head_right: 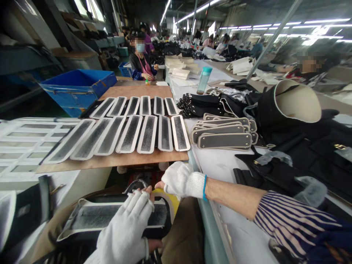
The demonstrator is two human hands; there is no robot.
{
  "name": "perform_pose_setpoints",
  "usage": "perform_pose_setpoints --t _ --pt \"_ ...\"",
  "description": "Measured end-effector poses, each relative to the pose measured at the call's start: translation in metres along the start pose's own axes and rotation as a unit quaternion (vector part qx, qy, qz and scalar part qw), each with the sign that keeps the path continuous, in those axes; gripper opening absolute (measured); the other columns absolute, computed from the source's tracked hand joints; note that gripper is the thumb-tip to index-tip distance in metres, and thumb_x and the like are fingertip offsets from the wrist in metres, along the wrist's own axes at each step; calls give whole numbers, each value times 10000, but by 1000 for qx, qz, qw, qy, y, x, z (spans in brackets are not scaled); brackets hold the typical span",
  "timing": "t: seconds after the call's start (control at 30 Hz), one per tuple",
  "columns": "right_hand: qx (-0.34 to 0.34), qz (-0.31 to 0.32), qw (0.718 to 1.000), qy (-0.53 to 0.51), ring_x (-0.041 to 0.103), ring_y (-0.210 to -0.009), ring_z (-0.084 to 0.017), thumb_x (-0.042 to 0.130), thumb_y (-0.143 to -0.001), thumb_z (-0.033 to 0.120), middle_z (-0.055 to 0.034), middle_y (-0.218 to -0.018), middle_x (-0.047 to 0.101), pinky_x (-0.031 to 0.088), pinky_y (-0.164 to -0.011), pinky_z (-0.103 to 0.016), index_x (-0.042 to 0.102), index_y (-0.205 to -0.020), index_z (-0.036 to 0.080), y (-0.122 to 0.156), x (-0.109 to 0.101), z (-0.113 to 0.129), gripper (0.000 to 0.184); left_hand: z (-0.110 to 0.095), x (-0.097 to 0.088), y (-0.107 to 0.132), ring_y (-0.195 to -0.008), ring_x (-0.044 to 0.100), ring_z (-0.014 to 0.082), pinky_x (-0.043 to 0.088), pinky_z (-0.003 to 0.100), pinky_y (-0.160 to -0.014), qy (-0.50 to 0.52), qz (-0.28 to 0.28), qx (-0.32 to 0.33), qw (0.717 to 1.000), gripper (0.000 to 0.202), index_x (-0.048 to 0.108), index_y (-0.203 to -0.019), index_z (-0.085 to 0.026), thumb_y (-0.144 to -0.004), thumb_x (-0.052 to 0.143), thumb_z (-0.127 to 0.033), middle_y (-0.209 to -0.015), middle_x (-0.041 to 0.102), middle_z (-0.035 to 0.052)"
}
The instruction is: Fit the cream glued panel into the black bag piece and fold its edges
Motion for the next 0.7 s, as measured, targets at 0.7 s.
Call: perform_pose_setpoints --t 0.7 --pt "157 3 985 -78 711 -829 -257 247 -1020 461 -62 -823 764 457 -706 -360 744 -780 292 29 33 19 577 3 2 20 -1258 573 295 509 409 -1047 -68 -380 180 905 795 568 -1309 -104 -835 533 -741 -1381 608 136"
Point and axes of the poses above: each hand's wrist, its own y-axis away from the middle knuckle, its own x-axis out of the palm, z = x × y, the point moved 1 cm from there along -y, towards the middle knuckle
